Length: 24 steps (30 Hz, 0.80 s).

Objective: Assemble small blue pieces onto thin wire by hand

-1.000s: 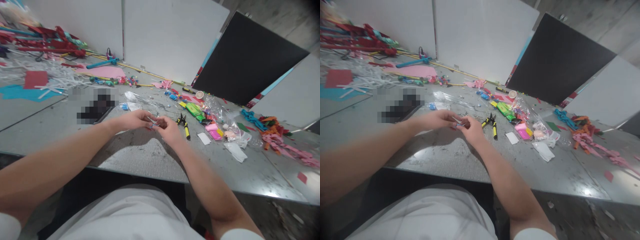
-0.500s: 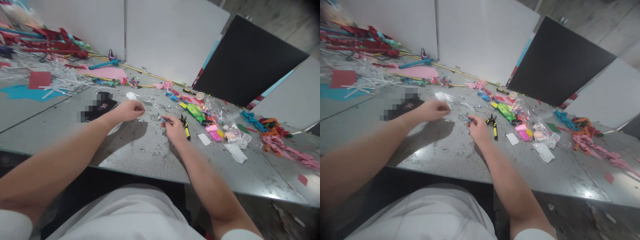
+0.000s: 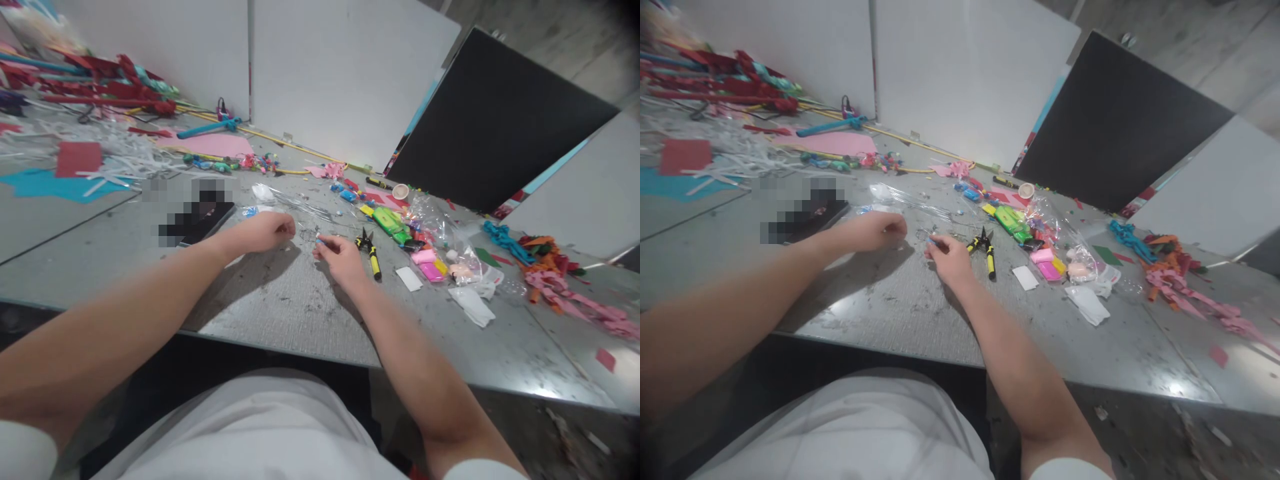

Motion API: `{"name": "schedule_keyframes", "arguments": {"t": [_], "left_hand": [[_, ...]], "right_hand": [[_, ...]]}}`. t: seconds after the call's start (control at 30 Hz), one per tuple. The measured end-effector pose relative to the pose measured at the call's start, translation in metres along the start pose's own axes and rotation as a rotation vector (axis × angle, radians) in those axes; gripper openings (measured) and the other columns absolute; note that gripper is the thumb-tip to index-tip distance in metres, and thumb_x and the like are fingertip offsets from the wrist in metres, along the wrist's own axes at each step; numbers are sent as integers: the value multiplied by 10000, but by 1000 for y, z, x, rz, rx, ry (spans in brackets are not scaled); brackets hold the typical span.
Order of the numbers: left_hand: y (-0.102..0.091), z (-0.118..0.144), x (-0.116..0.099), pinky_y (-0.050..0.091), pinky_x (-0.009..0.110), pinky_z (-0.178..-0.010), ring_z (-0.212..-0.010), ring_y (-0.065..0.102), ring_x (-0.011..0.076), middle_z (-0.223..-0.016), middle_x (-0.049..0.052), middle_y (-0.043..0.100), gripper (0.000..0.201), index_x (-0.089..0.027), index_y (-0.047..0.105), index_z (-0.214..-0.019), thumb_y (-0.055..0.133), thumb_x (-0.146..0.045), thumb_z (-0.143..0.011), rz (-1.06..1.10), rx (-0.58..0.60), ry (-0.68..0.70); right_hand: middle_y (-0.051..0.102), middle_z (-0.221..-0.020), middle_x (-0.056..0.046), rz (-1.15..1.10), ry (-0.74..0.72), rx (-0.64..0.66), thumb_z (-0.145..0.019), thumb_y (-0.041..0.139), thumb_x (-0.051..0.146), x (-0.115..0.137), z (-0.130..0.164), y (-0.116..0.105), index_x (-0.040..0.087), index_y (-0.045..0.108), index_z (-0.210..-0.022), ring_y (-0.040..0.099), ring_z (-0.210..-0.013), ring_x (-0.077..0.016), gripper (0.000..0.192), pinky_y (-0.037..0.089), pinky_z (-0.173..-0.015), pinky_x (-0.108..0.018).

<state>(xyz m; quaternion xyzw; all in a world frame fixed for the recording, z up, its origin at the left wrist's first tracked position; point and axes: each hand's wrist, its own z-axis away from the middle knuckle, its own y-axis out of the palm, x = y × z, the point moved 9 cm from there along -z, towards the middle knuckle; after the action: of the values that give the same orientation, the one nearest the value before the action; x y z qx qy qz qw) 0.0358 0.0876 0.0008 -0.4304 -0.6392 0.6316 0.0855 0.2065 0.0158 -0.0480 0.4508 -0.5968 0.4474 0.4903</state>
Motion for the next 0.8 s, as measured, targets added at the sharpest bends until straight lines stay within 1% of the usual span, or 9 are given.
{"name": "schedule_keyframes", "arguments": {"t": [0.13,0.2,0.27,0.4,0.47,0.57,0.67,0.73,0.8], "left_hand": [[0,5,-10,493,265,-634,-684,676,172,-777,29,741,206,-199,665,-953,661,-379,-851,337,-3,-70],[2,7,-17,503,268,-631,-676,676,169,-760,26,744,236,-204,675,-937,722,-405,-822,461,18,-73],[6,8,-22,524,277,-671,-720,695,176,-775,29,758,216,-206,718,-897,761,-391,-793,517,58,-64],[14,11,-30,542,281,-751,-832,718,195,-893,25,803,224,-240,822,-963,790,-362,-777,557,160,-27],[16,12,-34,542,280,-770,-853,717,197,-931,22,814,239,-256,843,-995,784,-378,-798,566,183,1],[13,12,-34,540,289,-779,-845,713,203,-895,23,814,215,-255,858,-963,786,-378,-803,558,143,1],[10,12,-34,531,288,-759,-824,706,202,-860,22,806,193,-245,858,-911,798,-384,-791,517,87,-9],[9,12,-36,520,284,-735,-802,698,198,-845,28,801,200,-237,855,-904,802,-392,-789,496,74,-7],[9,12,-38,508,284,-716,-775,687,193,-817,33,792,199,-229,851,-890,805,-392,-786,486,74,10]], "right_hand": [[718,-780,20,-64,-3,44,-826,768,276,0,0,5,211,640,-949,705,-642,-124,189,602,-655,-279],[710,-779,31,-79,-14,77,-826,758,269,2,0,8,223,606,-930,696,-621,-117,190,596,-626,-266],[707,-769,34,-73,-18,99,-839,736,266,3,0,10,226,605,-938,702,-621,-122,170,601,-635,-273],[716,-758,19,-59,21,74,-869,687,264,2,0,9,215,636,-933,725,-655,-142,96,620,-700,-306],[729,-775,2,-72,36,82,-891,668,304,2,2,11,209,659,-928,738,-689,-152,103,627,-730,-318],[738,-796,-13,-90,-7,142,-889,690,421,9,6,18,206,690,-906,734,-706,-155,216,628,-737,-319],[743,-803,-16,-108,-48,201,-780,805,512,13,10,24,203,703,-902,719,-675,-159,348,627,-701,-329],[744,-796,-20,-109,-36,221,-712,857,539,11,11,27,196,703,-918,720,-662,-169,429,623,-673,-337],[737,-779,-22,-99,-16,227,-693,870,550,8,11,28,190,698,-920,725,-667,-178,459,618,-656,-337]]}}
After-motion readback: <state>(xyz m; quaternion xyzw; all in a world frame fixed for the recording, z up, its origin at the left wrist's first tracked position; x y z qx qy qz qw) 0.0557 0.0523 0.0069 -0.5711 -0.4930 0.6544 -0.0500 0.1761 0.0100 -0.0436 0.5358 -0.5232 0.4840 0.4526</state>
